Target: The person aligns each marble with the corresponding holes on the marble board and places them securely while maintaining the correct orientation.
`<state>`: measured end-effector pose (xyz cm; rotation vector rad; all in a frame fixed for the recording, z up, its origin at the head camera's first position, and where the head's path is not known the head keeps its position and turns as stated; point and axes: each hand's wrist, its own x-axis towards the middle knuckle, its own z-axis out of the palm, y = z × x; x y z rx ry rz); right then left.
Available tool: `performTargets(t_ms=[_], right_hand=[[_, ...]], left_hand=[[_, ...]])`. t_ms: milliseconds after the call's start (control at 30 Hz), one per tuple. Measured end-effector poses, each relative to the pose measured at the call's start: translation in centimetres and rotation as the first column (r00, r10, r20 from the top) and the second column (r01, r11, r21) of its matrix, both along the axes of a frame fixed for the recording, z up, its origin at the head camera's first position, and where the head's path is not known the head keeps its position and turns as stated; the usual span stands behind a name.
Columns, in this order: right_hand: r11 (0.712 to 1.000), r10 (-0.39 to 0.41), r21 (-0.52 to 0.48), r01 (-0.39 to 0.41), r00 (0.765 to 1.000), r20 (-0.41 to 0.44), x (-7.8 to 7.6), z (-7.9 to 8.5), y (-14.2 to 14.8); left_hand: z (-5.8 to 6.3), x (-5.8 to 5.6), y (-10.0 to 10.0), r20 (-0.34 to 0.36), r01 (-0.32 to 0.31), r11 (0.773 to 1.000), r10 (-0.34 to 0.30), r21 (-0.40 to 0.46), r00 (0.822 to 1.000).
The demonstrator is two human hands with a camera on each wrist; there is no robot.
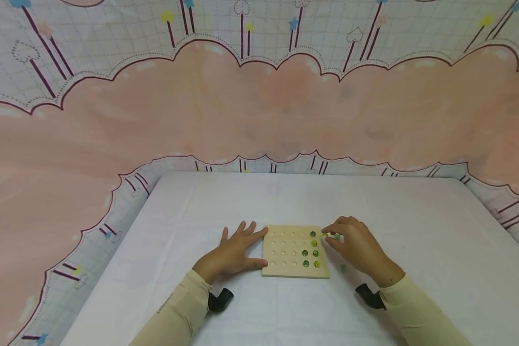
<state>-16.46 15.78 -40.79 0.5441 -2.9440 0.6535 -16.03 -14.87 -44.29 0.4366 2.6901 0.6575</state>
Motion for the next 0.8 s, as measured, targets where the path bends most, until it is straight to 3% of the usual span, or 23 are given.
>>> performTargets(t_ms=[233, 567, 800], right_hand=[[0.998, 0.058, -0.026, -0.059, 0.998, -0.006, -0.4, -0.3, -1.1], [0.996, 0.084, -0.012, -0.083, 0.99, 0.115, -1.6, -0.7, -2.9], [0.997, 0.073, -0.009, -0.073, 0.986, 0.149, -1.7, -1.3, -3.5]], left_hand=[[0.1, 0.0, 0.1, 0.005, 0.003, 1.0, -0.003, -0.003, 1.0], [0.0, -0.1, 0.0, 0.007, -0.017, 1.0, 0.017, -0.019, 1.0], [0.0, -0.2, 0.2, 0.005, -0.003, 1.0, 0.004, -0.01, 1.0]])
